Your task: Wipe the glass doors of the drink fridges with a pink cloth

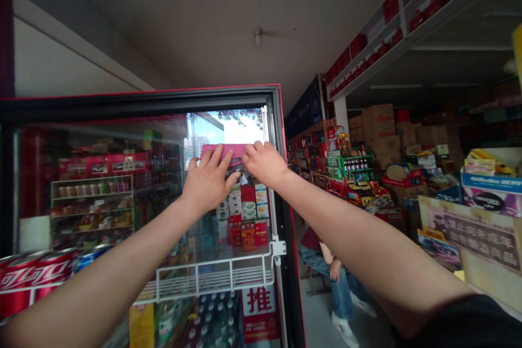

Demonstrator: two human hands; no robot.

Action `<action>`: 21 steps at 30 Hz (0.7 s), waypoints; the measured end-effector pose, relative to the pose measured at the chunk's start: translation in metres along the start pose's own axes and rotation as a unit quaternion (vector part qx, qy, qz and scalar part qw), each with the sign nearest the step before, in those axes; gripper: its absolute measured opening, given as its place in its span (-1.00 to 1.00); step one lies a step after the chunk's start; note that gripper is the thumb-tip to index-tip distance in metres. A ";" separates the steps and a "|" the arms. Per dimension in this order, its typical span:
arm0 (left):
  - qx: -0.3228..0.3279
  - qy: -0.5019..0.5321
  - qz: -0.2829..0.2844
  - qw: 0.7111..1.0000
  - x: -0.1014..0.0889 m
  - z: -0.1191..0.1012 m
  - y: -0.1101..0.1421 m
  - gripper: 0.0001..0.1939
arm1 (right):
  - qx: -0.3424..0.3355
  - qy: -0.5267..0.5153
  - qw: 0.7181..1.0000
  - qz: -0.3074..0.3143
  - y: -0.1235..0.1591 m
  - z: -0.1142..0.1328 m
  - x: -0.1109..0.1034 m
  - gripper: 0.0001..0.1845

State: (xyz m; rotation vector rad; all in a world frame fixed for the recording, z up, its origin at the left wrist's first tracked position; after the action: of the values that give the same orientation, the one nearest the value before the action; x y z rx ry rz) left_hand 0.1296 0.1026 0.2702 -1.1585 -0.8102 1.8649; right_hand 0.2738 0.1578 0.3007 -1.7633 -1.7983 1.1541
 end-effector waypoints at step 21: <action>-0.008 0.035 -0.079 0.996 -0.017 0.040 -0.087 -0.25 | 0.131 -0.028 0.986 -0.103 -0.081 -0.049 0.002 -0.50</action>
State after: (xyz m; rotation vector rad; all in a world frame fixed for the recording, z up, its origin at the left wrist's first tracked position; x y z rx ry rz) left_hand 0.1219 0.1263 0.3646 -1.1295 -0.8524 1.6825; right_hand 0.2575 0.1840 0.3908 -1.3760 -1.7225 1.2963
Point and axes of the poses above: each hand's wrist, its own y-axis away from the middle knuckle, its own x-axis out of the palm, z = x × y, the point moved 5 cm from there along -y, towards the middle knuckle, and after that the axes turned 6 degrees about x, right-handed, at the moved point
